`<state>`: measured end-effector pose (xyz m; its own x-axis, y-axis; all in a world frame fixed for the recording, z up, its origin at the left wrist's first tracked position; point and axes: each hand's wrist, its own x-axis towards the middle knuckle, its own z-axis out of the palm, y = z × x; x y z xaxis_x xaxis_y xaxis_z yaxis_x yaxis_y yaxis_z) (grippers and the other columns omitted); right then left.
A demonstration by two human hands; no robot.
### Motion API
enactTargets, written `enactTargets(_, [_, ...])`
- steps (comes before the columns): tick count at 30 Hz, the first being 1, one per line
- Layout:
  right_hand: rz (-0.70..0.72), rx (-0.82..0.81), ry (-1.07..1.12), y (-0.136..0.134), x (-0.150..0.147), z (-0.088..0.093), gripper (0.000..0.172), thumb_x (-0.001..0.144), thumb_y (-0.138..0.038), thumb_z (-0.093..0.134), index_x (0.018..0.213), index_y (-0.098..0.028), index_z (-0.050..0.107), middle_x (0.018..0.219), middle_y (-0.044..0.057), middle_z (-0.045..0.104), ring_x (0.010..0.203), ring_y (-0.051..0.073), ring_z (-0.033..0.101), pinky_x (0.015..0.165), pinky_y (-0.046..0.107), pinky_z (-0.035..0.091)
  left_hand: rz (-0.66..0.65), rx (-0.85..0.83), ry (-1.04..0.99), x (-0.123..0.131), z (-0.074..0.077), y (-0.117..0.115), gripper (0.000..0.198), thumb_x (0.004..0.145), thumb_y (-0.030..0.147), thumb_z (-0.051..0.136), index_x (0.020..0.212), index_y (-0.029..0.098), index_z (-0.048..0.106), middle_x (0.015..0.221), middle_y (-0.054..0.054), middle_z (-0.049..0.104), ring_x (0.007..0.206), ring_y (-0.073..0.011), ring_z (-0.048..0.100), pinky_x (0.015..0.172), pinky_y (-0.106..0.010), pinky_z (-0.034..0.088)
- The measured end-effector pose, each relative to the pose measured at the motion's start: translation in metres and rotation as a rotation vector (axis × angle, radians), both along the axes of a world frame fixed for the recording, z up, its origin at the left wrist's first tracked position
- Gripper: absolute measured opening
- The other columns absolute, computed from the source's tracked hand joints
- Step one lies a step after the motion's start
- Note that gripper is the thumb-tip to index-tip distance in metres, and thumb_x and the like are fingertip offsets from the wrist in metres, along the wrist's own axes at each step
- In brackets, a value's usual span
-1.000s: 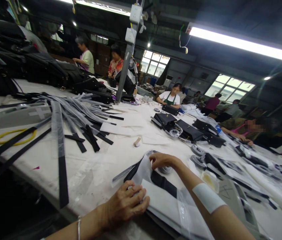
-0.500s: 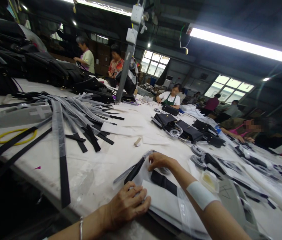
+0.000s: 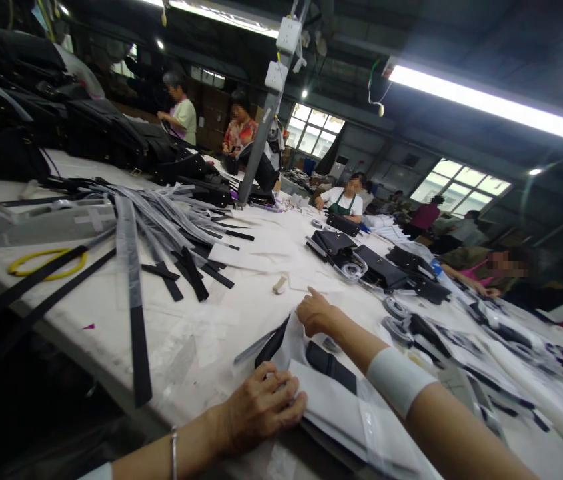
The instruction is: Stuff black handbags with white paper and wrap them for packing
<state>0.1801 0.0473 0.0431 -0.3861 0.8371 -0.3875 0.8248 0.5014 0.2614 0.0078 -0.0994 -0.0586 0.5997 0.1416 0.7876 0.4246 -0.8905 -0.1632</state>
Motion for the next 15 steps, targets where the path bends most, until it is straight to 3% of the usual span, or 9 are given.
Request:
enactTargets(4, [-0.050,-0.024,-0.014,-0.004,0.002,0.008,0.025,0.052,-0.008,0.087,0.050,-0.018,0.064,0.064,0.003,0.070,0.083,0.026,0.070,0.098,0.042,0.046,0.005,0.001,0.018,-0.001,-0.001,0.000,0.023,0.098,0.017,0.053,0.119,0.018,0.062,0.116,-0.008,0.065,0.109,-0.0206,0.058,0.093,-0.039,0.045])
enactTargets(6, [-0.078,-0.019,-0.024,-0.009,0.000,0.009,0.018,0.061,-0.014,0.086,0.059,-0.016,0.068,0.071,0.005,0.072,0.084,0.025,0.071,0.088,0.040,0.052,0.013,0.006,0.027,0.000,-0.002,0.001,0.022,0.098,0.018,0.056,0.119,0.019,0.062,0.115,-0.008,0.064,0.108,-0.0203,0.059,0.092,-0.038,0.046])
enactTargets(11, [-0.147,0.062,-0.027,-0.024,-0.007,0.000,0.015,0.092,-0.027,0.066,0.098,-0.014,0.069,0.104,0.007,0.072,0.100,0.021,0.067,0.091,0.043,0.053,0.046,0.026,0.009,0.005,-0.001,0.001,0.023,0.097,0.019,0.057,0.119,0.019,0.060,0.115,-0.006,0.064,0.104,-0.0189,0.061,0.089,-0.038,0.048])
enactTargets(15, [-0.197,0.078,0.017,-0.032,-0.004,0.006,0.014,0.089,-0.019,0.063,0.099,-0.018,0.072,0.104,0.009,0.073,0.099,0.024,0.068,0.083,0.037,0.052,0.075,0.015,0.005,0.012,-0.001,-0.003,0.021,0.099,0.021,0.054,0.119,0.019,0.061,0.114,-0.007,0.065,0.102,-0.0183,0.060,0.086,-0.036,0.048])
